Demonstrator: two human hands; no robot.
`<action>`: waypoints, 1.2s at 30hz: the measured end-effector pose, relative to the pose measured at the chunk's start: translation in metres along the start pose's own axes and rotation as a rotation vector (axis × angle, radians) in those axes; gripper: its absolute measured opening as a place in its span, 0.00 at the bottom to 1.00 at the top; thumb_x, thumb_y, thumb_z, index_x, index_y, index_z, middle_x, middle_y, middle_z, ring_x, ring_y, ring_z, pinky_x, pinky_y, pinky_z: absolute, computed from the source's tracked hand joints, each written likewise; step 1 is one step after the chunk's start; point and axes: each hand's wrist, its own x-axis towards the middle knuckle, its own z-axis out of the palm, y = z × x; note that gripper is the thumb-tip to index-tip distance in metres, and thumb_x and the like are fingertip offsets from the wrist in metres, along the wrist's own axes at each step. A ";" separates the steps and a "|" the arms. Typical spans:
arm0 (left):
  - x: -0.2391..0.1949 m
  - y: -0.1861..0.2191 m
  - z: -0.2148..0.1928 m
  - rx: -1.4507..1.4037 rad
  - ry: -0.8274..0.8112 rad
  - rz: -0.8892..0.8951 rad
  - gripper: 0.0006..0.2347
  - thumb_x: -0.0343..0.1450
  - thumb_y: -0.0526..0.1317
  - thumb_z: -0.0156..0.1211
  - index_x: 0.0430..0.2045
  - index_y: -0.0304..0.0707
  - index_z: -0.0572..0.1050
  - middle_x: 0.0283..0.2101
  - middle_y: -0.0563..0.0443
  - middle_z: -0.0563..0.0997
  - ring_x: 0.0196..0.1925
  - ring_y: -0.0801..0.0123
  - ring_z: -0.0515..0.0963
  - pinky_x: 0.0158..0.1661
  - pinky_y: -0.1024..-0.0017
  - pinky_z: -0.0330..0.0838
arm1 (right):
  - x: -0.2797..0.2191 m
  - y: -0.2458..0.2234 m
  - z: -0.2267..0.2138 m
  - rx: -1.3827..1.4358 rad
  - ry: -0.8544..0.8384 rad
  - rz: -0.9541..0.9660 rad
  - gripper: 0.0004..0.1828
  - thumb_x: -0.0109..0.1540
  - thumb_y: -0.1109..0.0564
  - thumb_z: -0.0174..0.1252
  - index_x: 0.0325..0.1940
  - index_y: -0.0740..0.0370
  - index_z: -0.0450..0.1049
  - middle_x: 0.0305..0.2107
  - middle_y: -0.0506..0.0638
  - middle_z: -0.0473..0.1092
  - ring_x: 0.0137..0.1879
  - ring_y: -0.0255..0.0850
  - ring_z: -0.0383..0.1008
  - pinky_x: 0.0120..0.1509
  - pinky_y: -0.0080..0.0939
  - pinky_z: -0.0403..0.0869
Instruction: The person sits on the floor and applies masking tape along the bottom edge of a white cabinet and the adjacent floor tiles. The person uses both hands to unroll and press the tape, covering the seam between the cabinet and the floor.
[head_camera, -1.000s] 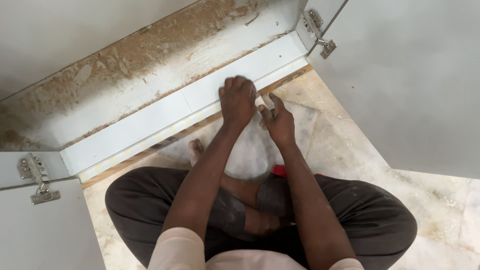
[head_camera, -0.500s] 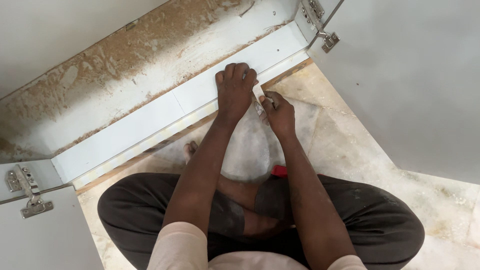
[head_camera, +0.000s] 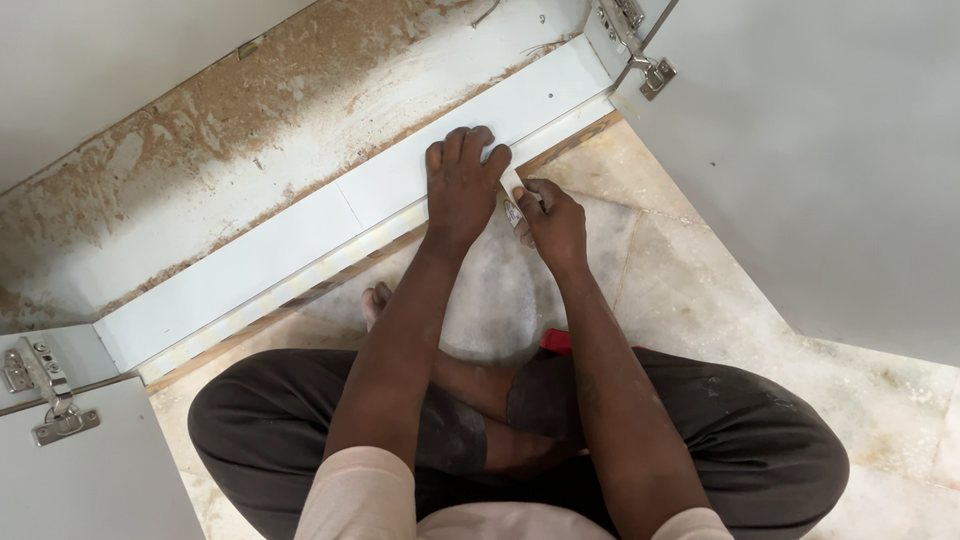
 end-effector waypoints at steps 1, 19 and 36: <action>0.001 0.000 0.000 -0.010 0.017 0.001 0.09 0.68 0.34 0.65 0.39 0.47 0.76 0.54 0.52 0.73 0.59 0.61 0.71 0.54 0.60 0.64 | 0.000 0.000 0.000 -0.006 -0.001 0.004 0.20 0.66 0.48 0.60 0.57 0.63 0.77 0.24 0.51 0.77 0.24 0.33 0.75 0.27 0.34 0.72; -0.014 -0.007 -0.002 -0.020 -0.048 0.013 0.09 0.74 0.39 0.64 0.47 0.47 0.78 0.67 0.46 0.70 0.71 0.55 0.67 0.68 0.52 0.60 | 0.000 -0.002 0.001 -0.030 -0.004 0.015 0.18 0.66 0.49 0.60 0.55 0.62 0.78 0.20 0.51 0.76 0.22 0.33 0.73 0.26 0.34 0.70; -0.022 0.011 -0.005 -0.108 -0.086 -0.335 0.10 0.74 0.51 0.63 0.42 0.56 0.86 0.72 0.42 0.62 0.79 0.47 0.50 0.72 0.34 0.34 | 0.004 0.014 0.001 -0.275 0.160 -0.214 0.18 0.65 0.46 0.64 0.51 0.60 0.82 0.25 0.52 0.78 0.25 0.33 0.77 0.31 0.34 0.72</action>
